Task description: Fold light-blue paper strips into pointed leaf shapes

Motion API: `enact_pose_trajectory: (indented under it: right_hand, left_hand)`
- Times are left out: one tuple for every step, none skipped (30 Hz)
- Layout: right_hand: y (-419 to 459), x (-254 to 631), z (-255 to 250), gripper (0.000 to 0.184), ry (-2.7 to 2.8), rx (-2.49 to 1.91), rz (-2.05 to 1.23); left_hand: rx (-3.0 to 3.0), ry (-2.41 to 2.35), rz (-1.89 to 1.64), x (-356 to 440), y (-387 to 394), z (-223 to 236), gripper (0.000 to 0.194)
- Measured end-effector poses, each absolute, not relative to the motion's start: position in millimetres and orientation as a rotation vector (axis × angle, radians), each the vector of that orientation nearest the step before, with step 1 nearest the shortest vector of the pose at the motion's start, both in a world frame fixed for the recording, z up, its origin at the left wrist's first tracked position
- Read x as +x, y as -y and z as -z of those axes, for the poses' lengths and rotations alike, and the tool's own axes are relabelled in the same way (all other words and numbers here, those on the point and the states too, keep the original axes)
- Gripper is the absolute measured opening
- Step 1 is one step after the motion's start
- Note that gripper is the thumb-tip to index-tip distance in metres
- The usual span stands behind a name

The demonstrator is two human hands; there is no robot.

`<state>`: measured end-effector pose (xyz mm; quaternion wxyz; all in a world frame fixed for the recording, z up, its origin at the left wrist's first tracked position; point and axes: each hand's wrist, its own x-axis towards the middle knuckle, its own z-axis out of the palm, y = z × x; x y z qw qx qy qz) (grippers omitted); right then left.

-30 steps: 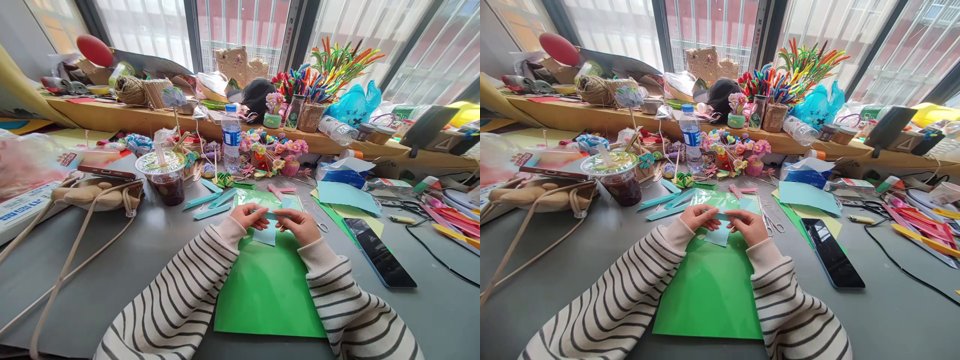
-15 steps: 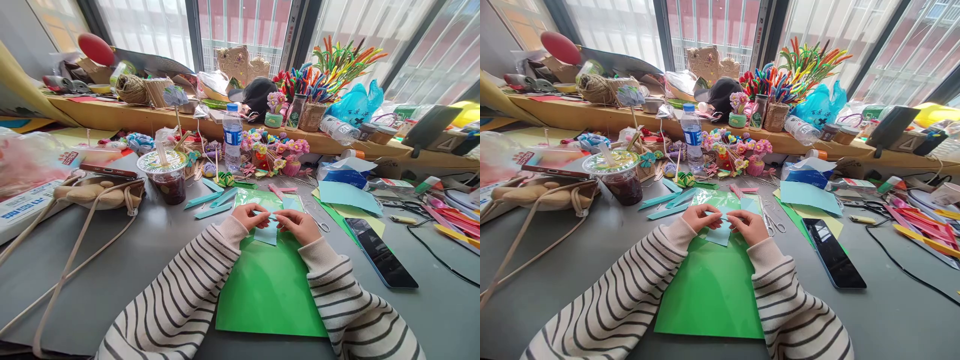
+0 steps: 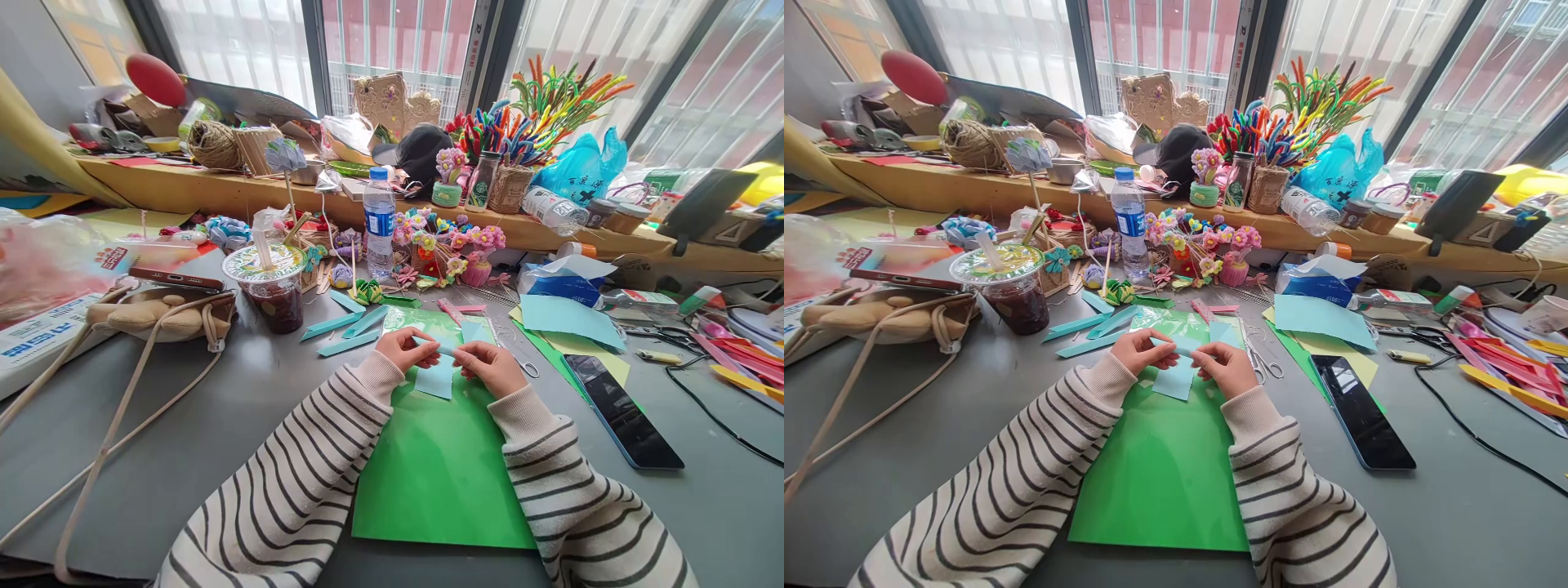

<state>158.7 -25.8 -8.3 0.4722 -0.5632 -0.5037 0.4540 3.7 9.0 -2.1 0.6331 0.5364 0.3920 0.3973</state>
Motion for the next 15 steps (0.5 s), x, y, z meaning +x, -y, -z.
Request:
enact_pose_trajectory:
  right_hand:
    - [25.6,159.0,8.3,0.025,1.227,-1.374,-1.121]
    - [25.4,159.3,8.5,0.025,1.230,-1.369,-1.125]
    - [25.3,159.6,8.7,0.025,1.238,-1.364,-1.124]
    - [25.2,159.7,8.9,0.025,1.249,-1.357,-1.116]
    - [25.2,159.7,9.0,0.025,1.260,-1.354,-1.101]
    - [25.4,159.4,9.1,0.025,1.275,-1.356,-1.075]
    - [25.8,159.0,9.0,0.025,1.297,-1.361,-1.044]
    - [26.2,158.4,8.8,0.025,1.321,-1.365,-1.012]
    - [26.8,157.8,8.5,0.024,1.344,-1.368,-0.986]
    - [27.3,157.2,8.2,0.023,1.363,-1.369,-0.972]
    - [27.7,156.8,7.8,0.023,1.373,-1.370,-0.972]
    - [28.0,156.6,7.5,0.023,1.367,-1.369,-0.990]
    - [28.1,156.8,7.3,0.023,1.345,-1.370,-1.025]
    - [28.1,157.3,7.3,0.023,1.315,-1.373,-1.073]
    - [27.9,158.0,7.6,0.024,1.281,-1.371,-1.138]
  left_hand:
    - [1.222,-0.886,-0.913,3.5,-9.4,2.4,0.031]
    - [1.220,-0.881,-0.916,3.4,-9.7,2.8,0.031]
    - [1.220,-0.883,-0.919,3.3,-9.9,3.2,0.031]
    - [1.224,-0.890,-0.921,3.3,-10.1,3.6,0.031]
    - [1.230,-0.899,-0.922,3.4,-10.1,4.0,0.031]
    - [1.240,-0.908,-0.922,3.6,-9.9,4.2,0.031]
    - [1.254,-0.914,-0.917,3.8,-9.7,4.4,0.031]
    - [1.268,-0.918,-0.910,4.1,-9.4,4.5,0.031]
    - [1.277,-0.918,-0.903,4.3,-9.1,4.5,0.031]
    - [1.282,-0.915,-0.897,4.5,-8.9,4.5,0.030]
    - [1.280,-0.908,-0.893,4.6,-8.7,4.3,0.030]
    - [1.275,-0.899,-0.893,4.6,-8.6,3.9,0.031]
    - [1.270,-0.886,-0.894,4.4,-8.4,3.4,0.031]
    - [1.266,-0.869,-0.894,4.1,-8.3,2.7,0.032]
    - [1.267,-0.848,-0.891,3.8,-8.2,1.9,0.033]
